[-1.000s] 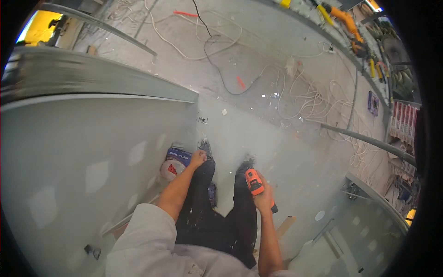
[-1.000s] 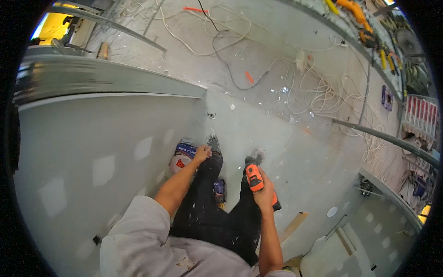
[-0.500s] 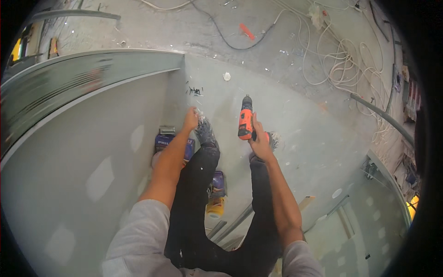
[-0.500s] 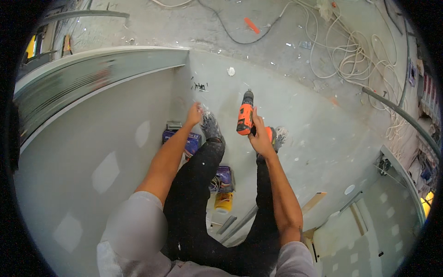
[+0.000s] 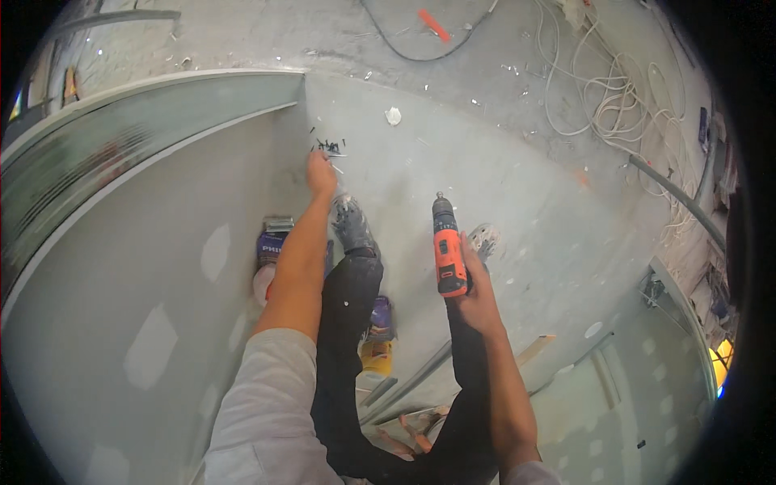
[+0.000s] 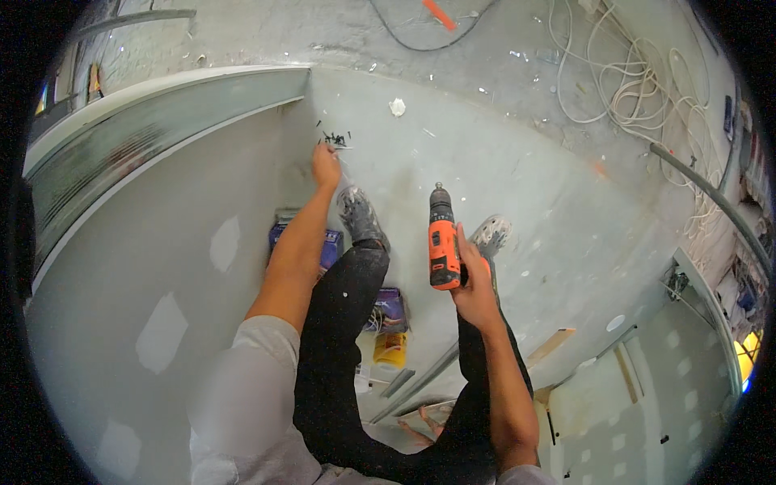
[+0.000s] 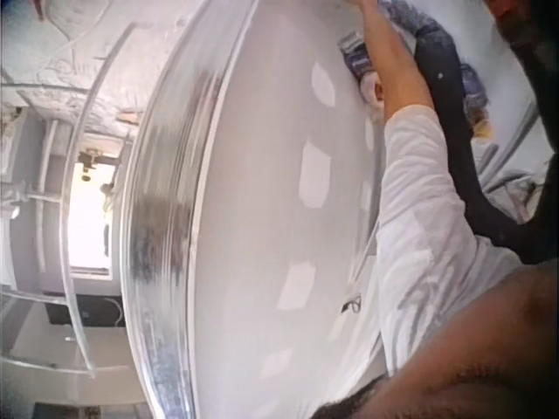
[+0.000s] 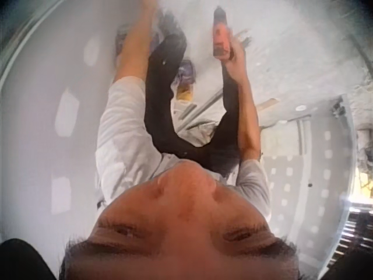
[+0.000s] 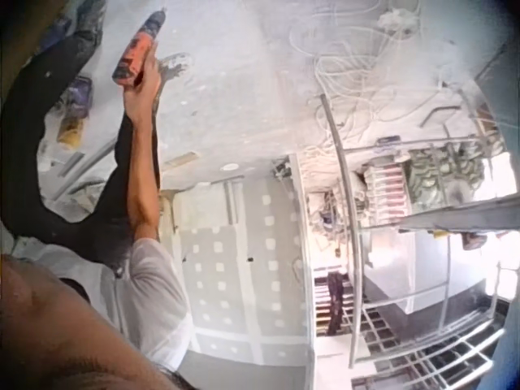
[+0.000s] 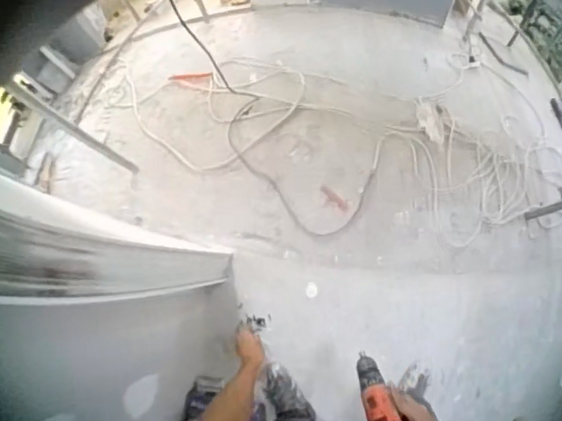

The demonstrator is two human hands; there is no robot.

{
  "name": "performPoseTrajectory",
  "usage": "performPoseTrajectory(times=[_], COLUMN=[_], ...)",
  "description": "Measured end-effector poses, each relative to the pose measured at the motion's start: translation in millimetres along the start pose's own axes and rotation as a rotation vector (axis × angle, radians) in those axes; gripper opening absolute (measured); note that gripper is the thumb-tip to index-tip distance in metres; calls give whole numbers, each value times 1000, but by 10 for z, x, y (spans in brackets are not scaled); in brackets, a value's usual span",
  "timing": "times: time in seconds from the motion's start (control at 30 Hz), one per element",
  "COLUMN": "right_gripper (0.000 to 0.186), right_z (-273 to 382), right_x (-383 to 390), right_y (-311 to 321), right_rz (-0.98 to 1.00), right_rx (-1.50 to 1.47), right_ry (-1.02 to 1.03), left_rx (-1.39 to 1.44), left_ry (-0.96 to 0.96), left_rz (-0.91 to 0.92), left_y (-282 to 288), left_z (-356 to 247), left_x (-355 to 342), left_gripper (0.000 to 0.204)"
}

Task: Measuring, cutting, and drilling drywall panels into a metal frame.

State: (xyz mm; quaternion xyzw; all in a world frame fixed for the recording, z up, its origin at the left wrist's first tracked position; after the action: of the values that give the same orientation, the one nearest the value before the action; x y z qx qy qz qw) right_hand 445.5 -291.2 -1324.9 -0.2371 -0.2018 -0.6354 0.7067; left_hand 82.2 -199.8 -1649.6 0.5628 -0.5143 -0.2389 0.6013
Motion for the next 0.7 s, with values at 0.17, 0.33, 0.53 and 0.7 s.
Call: performPoseTrajectory(times=[0.17,0.33,0.53,0.7], right_gripper=[98,97,99,99], right_z=[-182,-229,-245,-328], right_x=[140,225,228,193], right_y=[52,19,-66,-7], right_rz=[-18,10,19,6], right_rx=[12,73,46,79], right_ry=[-81,-48,-43,-67], left_rx=[1,-114,141,7], left_ry=[-289,-486,-285,-689], left_rz=[210,320,253,111], left_y=[-88,-31,122,167], left_z=[6,111,-4,-761], left_x=[302,552,348,382], left_gripper=[15,14,19,25])
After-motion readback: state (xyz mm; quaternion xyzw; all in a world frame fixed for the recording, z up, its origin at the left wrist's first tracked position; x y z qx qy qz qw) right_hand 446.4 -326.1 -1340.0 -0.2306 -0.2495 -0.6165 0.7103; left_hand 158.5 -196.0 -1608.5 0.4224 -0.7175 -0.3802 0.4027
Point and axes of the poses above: each hand's wrist, its own x-axis away from the middle knuckle, its own y-axis out of the back of the hand, z = x × y, the point moved 5 cm from there along -x, towards the middle knuckle, and after that the axes turned 15 degrees about -x, right-handed, at the moved point
